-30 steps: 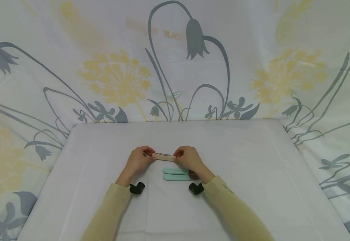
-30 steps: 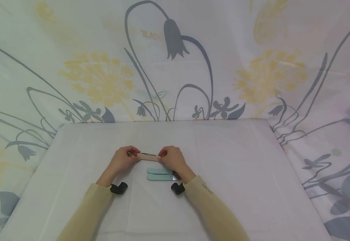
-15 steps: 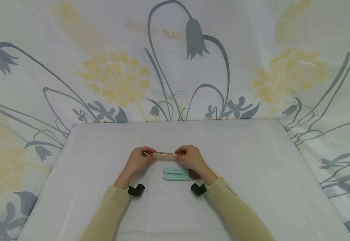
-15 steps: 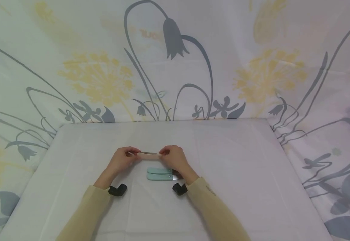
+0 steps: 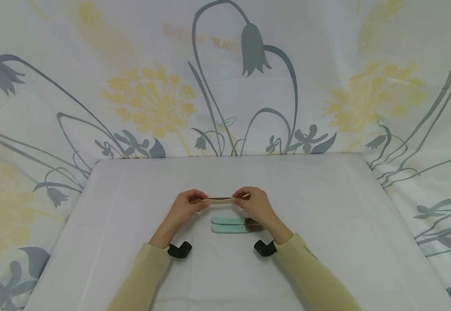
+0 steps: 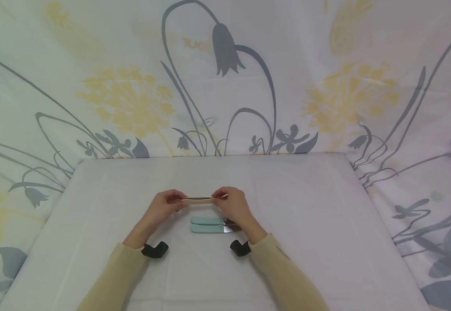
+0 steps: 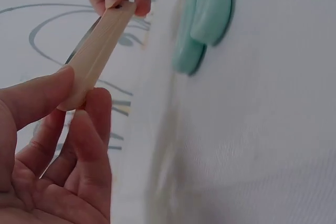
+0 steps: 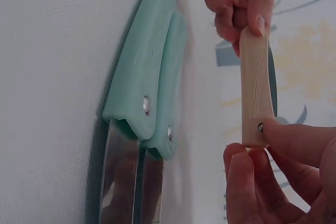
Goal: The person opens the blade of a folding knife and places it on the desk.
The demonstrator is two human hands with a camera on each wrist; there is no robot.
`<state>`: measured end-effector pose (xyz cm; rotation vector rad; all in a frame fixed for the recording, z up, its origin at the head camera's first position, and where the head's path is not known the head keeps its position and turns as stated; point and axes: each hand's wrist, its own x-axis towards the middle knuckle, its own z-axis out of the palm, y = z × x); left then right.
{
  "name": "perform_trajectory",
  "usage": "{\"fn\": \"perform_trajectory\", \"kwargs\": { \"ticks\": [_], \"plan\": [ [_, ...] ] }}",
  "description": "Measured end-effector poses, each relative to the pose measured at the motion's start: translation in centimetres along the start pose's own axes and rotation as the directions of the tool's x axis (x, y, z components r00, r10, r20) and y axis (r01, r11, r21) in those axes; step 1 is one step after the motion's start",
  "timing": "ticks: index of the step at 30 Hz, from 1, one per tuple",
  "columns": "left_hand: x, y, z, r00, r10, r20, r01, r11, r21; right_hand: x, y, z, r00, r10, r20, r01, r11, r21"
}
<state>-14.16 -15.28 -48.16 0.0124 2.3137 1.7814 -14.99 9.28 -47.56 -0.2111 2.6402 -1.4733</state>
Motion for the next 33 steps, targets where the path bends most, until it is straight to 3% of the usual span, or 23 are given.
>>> {"fn": "perform_trajectory", "kwargs": {
  "ticks": [5,11,17,26,33],
  "plan": [
    [-0.4,0.1,0.6,0.999,0.028,0.018,-0.027,0.997,-0.072,-0.7,-0.1,-0.5,0.999,-0.027,-0.017,0.028,0.998,0.048],
    [-1.0,0.4,1.5,0.999,0.046,0.011,-0.044,0.995,-0.088,-1.8,-0.1,-1.3,0.997,-0.065,-0.042,0.066,0.998,0.012],
    [-1.4,0.5,2.4,0.998,0.053,0.042,-0.048,0.993,-0.109,-3.3,0.1,-2.4,0.993,-0.113,-0.044,0.113,0.994,-0.005],
    [-2.3,0.9,3.9,0.996,0.067,0.052,-0.060,0.991,-0.119,-4.7,0.3,-3.1,0.986,-0.164,-0.041,0.166,0.985,0.053],
    [-3.0,1.4,5.1,0.992,0.089,0.086,-0.078,0.989,-0.125,-4.9,0.1,-2.7,0.969,-0.248,0.003,0.245,0.962,0.120]
  ]
}}
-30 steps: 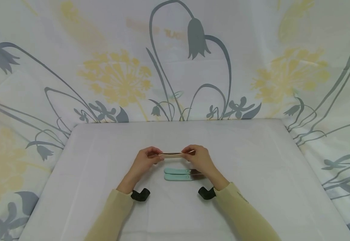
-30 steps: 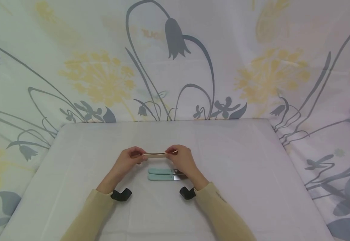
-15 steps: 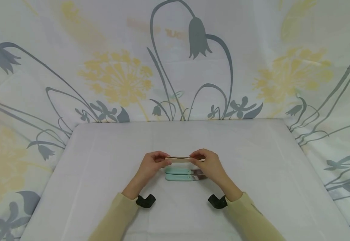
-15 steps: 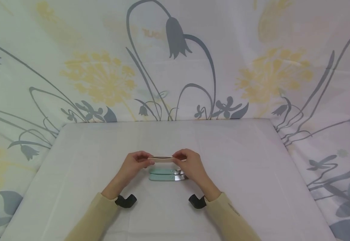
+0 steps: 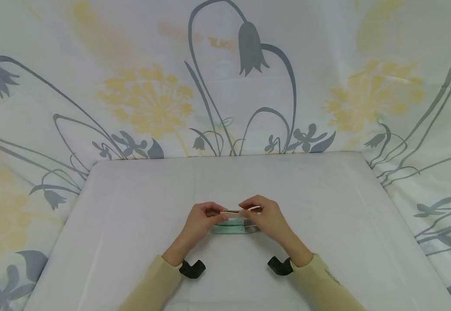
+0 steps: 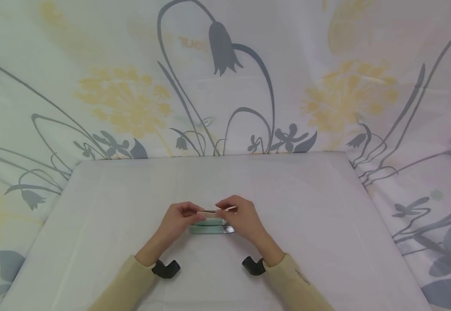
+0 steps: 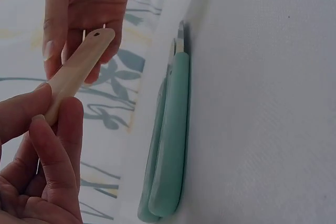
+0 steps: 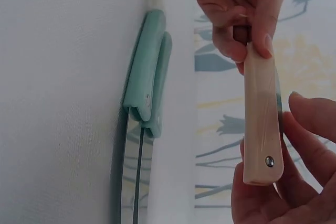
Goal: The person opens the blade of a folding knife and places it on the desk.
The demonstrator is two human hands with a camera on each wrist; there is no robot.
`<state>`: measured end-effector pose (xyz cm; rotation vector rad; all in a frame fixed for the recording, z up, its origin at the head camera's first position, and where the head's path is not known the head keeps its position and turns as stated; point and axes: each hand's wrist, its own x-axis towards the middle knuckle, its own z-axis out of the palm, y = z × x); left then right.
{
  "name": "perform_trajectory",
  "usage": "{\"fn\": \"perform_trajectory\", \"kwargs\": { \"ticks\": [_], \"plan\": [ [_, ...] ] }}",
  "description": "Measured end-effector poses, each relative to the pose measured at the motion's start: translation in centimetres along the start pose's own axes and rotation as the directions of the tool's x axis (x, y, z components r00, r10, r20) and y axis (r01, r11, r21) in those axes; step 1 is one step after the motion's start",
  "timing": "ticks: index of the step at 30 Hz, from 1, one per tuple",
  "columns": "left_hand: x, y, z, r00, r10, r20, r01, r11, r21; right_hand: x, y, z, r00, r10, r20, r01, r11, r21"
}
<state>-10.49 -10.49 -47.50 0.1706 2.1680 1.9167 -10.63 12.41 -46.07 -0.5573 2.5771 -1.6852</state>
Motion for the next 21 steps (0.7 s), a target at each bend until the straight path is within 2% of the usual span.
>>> {"fn": "perform_trajectory", "kwargs": {
  "ticks": [6,11,18,21],
  "plan": [
    [-0.3,-0.4,0.4,1.000,0.011,0.014,-0.011,1.000,0.015,0.1,0.0,0.7,0.998,-0.049,0.042,0.045,0.996,0.081],
    [-0.3,-0.4,0.5,1.000,-0.004,0.023,0.004,1.000,0.018,0.1,0.0,1.0,0.997,-0.038,0.063,0.034,0.998,0.055],
    [-1.4,2.3,0.8,0.997,0.024,0.071,-0.022,0.999,-0.037,-0.1,0.0,1.2,0.997,-0.059,0.052,0.057,0.998,0.030],
    [-1.7,2.7,0.9,0.997,0.037,0.070,-0.033,0.998,-0.050,-0.2,0.0,1.3,0.997,-0.076,0.023,0.076,0.997,0.027]
  ]
}}
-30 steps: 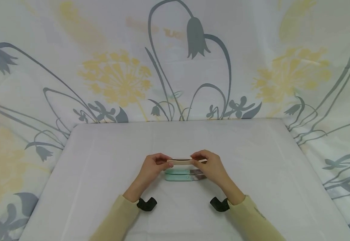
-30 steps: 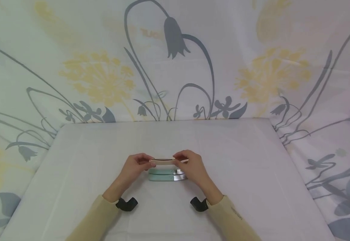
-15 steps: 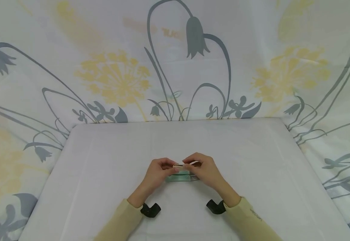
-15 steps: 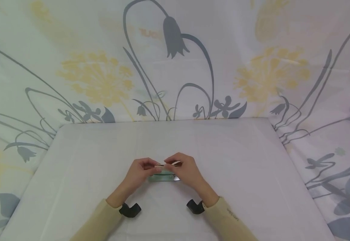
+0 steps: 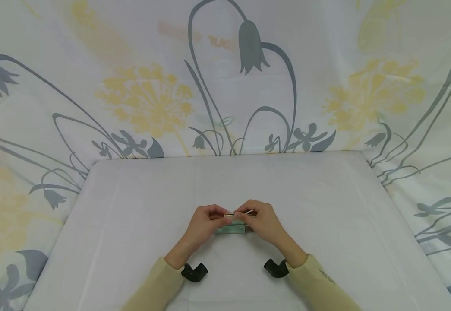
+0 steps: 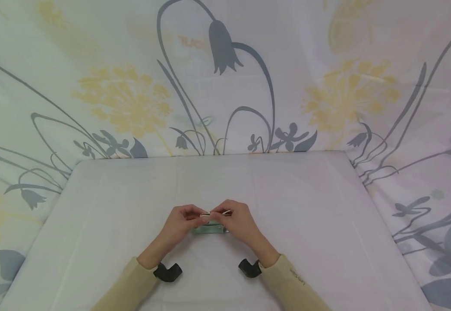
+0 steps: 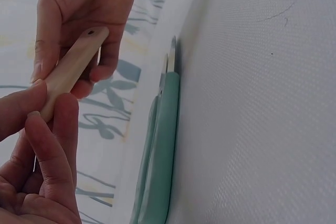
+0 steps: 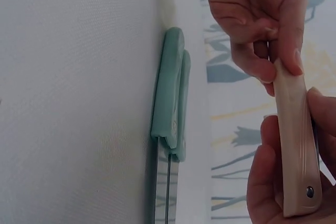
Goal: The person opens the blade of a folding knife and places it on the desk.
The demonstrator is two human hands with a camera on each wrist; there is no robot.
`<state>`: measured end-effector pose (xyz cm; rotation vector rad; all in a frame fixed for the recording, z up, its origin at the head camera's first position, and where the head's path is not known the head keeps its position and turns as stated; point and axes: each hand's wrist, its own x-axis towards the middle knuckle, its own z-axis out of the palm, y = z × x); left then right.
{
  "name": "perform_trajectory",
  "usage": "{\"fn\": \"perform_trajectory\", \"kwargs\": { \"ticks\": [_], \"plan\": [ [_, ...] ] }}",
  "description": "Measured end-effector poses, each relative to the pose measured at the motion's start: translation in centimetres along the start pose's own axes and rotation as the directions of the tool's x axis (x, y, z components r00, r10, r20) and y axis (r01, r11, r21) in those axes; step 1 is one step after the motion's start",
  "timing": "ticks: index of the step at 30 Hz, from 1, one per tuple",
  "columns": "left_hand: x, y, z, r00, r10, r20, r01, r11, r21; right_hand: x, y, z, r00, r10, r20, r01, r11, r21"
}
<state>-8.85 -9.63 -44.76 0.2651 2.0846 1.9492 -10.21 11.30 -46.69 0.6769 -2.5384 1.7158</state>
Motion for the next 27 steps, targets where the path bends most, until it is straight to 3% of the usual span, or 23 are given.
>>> {"fn": "perform_trajectory", "kwargs": {
  "ticks": [11,17,22,27],
  "plan": [
    [0.0,0.5,0.3,0.999,-0.035,-0.026,0.036,0.999,0.031,-0.1,0.3,0.4,0.997,-0.018,-0.077,0.018,1.000,-0.005],
    [0.0,0.4,0.2,0.999,-0.031,-0.026,0.032,0.999,0.032,-0.1,0.1,0.7,0.993,0.014,-0.116,-0.015,1.000,-0.004],
    [0.1,0.2,0.1,0.999,-0.023,-0.027,0.024,0.999,0.039,-0.1,-2.1,0.4,0.990,0.055,-0.126,-0.057,0.998,-0.007],
    [0.0,0.0,-0.1,0.998,-0.031,-0.045,0.033,0.999,0.040,0.2,-4.1,-0.2,0.996,0.038,-0.082,-0.039,0.999,-0.012]
  ]
}}
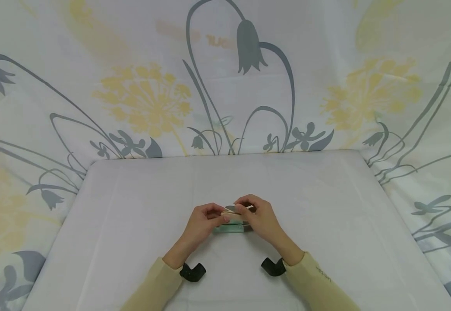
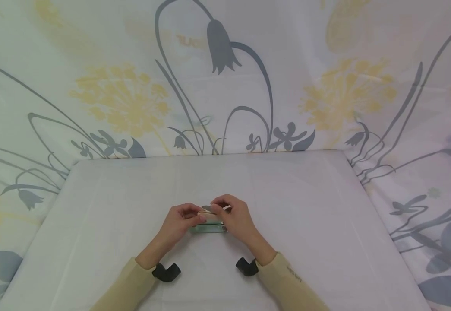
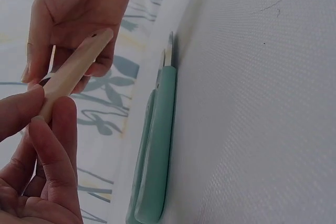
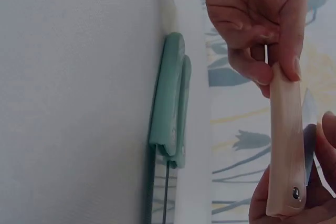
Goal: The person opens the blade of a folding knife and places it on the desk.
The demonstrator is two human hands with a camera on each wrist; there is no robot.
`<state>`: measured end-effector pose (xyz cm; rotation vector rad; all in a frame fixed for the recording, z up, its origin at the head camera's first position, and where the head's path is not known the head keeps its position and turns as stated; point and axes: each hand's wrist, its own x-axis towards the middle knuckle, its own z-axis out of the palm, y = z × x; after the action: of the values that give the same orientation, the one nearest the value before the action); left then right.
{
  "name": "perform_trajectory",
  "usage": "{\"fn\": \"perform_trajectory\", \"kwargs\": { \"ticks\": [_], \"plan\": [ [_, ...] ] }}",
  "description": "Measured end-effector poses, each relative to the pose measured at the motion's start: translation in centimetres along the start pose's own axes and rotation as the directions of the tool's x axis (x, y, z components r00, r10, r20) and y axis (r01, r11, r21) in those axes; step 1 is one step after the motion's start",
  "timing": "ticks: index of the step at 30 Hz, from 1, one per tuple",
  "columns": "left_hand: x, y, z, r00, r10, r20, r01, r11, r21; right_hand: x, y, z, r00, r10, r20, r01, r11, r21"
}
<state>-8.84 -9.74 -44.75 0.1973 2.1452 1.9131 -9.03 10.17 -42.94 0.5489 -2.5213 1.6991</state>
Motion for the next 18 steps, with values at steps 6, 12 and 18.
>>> {"fn": "perform_trajectory", "kwargs": {
  "ticks": [6,12,18],
  "plan": [
    [-0.1,0.1,-0.1,1.000,0.012,0.018,-0.011,1.000,-0.020,1.3,2.5,0.2,0.995,-0.039,0.087,0.042,0.999,-0.025],
    [0.3,-0.9,-0.2,0.999,0.015,0.037,-0.013,0.999,-0.030,2.1,3.5,0.7,0.987,-0.022,0.158,0.027,0.999,-0.030],
    [1.1,-3.1,-0.3,0.999,0.010,0.033,-0.009,1.000,-0.030,2.2,3.1,0.9,0.988,-0.018,0.153,0.027,0.998,-0.051]
  ]
}}
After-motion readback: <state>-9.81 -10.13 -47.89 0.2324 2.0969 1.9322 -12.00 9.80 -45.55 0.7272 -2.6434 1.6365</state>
